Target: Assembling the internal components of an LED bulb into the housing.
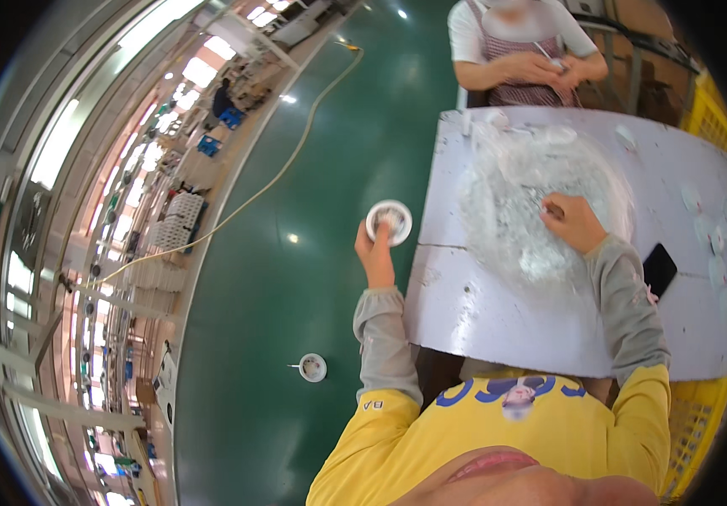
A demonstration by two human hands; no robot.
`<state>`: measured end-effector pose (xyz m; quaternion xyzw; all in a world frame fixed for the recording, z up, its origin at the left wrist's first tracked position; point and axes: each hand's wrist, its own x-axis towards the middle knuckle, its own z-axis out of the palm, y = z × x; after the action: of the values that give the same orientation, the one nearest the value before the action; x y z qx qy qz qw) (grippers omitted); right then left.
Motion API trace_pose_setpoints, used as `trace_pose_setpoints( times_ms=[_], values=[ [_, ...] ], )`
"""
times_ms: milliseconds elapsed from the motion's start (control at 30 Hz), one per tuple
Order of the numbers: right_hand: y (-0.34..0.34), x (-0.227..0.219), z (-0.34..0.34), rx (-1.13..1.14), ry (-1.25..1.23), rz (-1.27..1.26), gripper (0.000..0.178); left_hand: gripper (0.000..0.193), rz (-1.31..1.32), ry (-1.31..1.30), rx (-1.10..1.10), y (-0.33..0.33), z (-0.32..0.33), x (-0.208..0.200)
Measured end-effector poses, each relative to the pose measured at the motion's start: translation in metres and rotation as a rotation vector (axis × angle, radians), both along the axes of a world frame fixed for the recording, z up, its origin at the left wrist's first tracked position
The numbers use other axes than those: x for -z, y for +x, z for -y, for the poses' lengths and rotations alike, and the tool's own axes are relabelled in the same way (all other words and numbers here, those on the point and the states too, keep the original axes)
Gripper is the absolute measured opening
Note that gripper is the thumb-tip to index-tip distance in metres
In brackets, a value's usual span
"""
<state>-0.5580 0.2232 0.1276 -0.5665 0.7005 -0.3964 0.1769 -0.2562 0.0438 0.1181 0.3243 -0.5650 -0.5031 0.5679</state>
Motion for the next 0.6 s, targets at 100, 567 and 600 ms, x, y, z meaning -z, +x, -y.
trace_pose_setpoints(
  times_ms=[100, 567, 600],
  values=[
    [0.001, 0.009, -0.004, -0.015, -0.155, 0.209, 0.016, 0.009, -0.125, 0.013, 0.188, -0.061, -0.030, -0.037],
    [-0.015, 0.022, -0.063, 0.156, -0.334, 0.886, 0.018, 0.014, 0.039, 0.296, 0.732, -0.178, -0.130, -0.002],
    [-0.015, 0.022, -0.065, 0.157, -0.321, 0.893, 0.018, 0.013, 0.097, 0.446, 0.792, -0.178, -0.135, -0.010]
  ],
)
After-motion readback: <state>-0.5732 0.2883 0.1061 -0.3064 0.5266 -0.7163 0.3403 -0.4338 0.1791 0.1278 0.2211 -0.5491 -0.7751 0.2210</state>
